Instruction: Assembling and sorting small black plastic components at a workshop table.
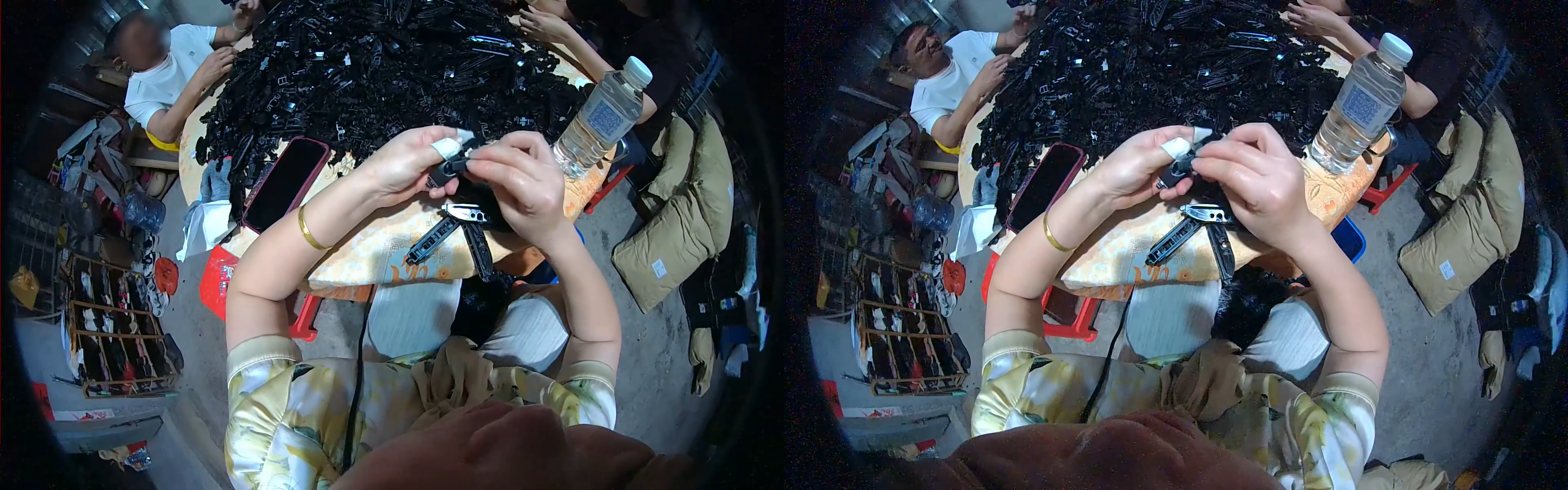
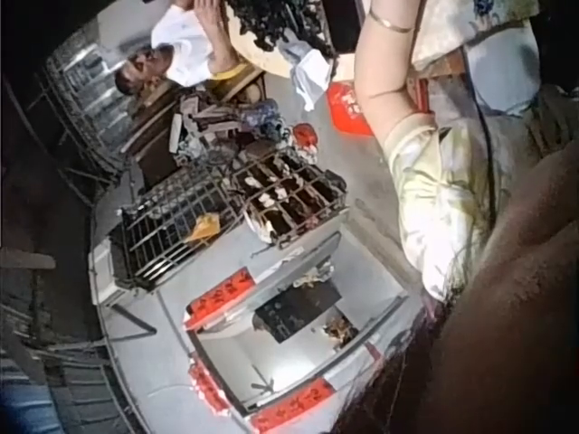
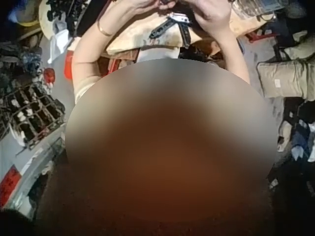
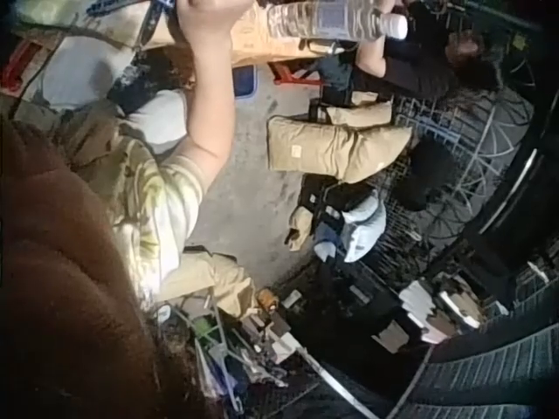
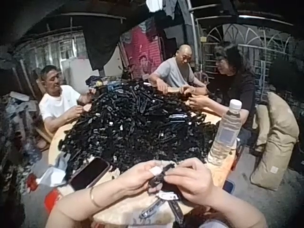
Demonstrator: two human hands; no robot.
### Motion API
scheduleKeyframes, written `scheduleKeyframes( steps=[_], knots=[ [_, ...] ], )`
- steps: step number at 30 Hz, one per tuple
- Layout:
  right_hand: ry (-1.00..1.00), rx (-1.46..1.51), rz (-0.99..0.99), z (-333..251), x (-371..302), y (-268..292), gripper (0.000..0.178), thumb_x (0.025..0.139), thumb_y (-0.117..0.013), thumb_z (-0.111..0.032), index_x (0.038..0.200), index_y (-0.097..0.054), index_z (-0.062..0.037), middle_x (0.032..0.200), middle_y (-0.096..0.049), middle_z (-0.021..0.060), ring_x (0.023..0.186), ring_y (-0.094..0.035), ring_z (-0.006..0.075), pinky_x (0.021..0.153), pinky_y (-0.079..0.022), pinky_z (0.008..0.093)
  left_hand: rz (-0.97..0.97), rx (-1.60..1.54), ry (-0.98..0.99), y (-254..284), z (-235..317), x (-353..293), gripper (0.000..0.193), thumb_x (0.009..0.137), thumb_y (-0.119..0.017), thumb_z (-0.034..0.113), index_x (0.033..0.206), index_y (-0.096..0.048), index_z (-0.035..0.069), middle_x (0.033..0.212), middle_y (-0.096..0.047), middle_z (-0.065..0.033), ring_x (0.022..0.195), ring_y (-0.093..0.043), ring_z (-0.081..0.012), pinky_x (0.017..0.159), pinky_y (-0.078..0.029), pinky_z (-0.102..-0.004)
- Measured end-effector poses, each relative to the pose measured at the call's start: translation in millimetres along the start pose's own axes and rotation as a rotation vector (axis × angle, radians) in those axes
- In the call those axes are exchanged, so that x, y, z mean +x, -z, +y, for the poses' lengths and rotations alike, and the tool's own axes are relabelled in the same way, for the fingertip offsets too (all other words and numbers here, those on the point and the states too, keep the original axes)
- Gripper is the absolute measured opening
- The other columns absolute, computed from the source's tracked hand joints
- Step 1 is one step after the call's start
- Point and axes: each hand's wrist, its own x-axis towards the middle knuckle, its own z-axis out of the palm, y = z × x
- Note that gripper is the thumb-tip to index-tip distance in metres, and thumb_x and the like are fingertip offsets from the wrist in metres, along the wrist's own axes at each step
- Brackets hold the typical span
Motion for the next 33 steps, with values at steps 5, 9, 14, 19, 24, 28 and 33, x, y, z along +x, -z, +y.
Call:
scheduleKeyframes(
  steps=[5, 9, 14, 19, 24, 28, 33],
  knots=[
    [0.057, -0.042, -0.026, -1.6, -2.2, -5.8, 0.026, 0.062, -0.064, -0.001, 0.088, -0.065, -0.005, 0.089, -0.066, 0.0069, 0.078, -0.058, 0.0257, 0.065, -0.051, 0.0327, 0.064, 0.156, 0.131, 0.4, 0.4, -1.2, 0.019, 0.094, -0.047, 0.016, 0.099, -0.051, -0.001, 0.075, -0.063, -0.0113, 0.051, -0.058, -0.0111, 0.041, -0.046, -0.0194],
    [0.076, -0.108, -0.033, -0.2, -4.1, -6.1, 0.027, 0.062, -0.064, 0.0, 0.088, -0.065, -0.0044, 0.089, -0.066, 0.0074, 0.078, -0.058, 0.0256, 0.063, -0.052, 0.0316, 0.066, 0.266, 0.139, 4.1, 6.8, -2.1, 0.02, 0.094, -0.048, 0.018, 0.097, -0.051, -0.001, 0.074, -0.064, -0.012, 0.05, -0.059, -0.0115, 0.043, -0.048, -0.0199],
    [0.053, -0.151, -0.073, -1.9, -1.8, -2.9, 0.027, 0.063, -0.065, 0.0, 0.09, -0.064, -0.0036, 0.089, -0.065, 0.0079, 0.077, -0.058, 0.0267, 0.063, -0.052, 0.0311, -0.031, 0.301, 0.121, 0.5, 17.7, -10.6, 0.033, 0.083, -0.062, 0.008, 0.112, -0.05, -0.003, 0.097, -0.063, -0.0114, 0.081, -0.064, -0.0138, 0.069, -0.054, -0.0234],
    [-0.646, 0.236, -0.121, -6.5, -8.8, -6.6, 0.028, 0.074, -0.07, -0.006, 0.099, -0.063, 0.0006, 0.093, -0.066, 0.0113, 0.079, -0.063, 0.0182, 0.067, -0.052, 0.0287, 0.118, 0.977, -0.242, -8.6, 9.4, -16.4, 0.033, 0.08, -0.063, 0.007, 0.11, -0.054, -0.003, 0.094, -0.064, -0.0072, 0.082, -0.061, -0.0118, 0.074, -0.05, -0.0262],
    [-0.682, 0.192, -0.25, 2.0, -13.2, 2.3, 0.034, 0.072, -0.074, -0.008, 0.103, -0.062, 0.002, 0.089, -0.067, 0.0101, 0.077, -0.063, 0.0132, 0.068, -0.051, 0.0247, 0.147, 1.273, -0.376, -16.6, 3.9, -14.9, 0.031, 0.081, -0.063, 0.012, 0.108, -0.057, -0.001, 0.088, -0.066, -0.0112, 0.077, -0.063, -0.0158, 0.07, -0.05, -0.0291],
    [-0.854, 0.454, -0.249, 12.7, -8.2, 4.6, 0.036, 0.079, -0.069, -0.014, 0.111, -0.059, -0.0007, 0.095, -0.065, 0.0065, 0.083, -0.06, 0.0105, 0.072, -0.049, 0.0253, 0.164, 1.092, -0.3, -14.9, 9.4, -19.5, 0.034, 0.084, -0.057, 0.008, 0.116, -0.05, -0.001, 0.101, -0.06, -0.0092, 0.091, -0.056, -0.0129, 0.079, -0.047, -0.0281],
    [-0.481, 0.126, -0.527, 12.5, -9.0, 16.1, 0.047, 0.073, -0.072, -0.029, 0.111, -0.06, -0.0037, 0.097, -0.064, 0.0122, 0.087, -0.058, 0.0232, 0.079, -0.047, 0.0326, 0.216, 0.943, -0.31, -2.3, -11.1, -58.3, 0.041, 0.084, -0.058, 0.012, 0.121, -0.043, 0.003, 0.094, -0.06, -0.0135, 0.084, -0.06, -0.0177, 0.074, -0.049, -0.0313]
  ],
)
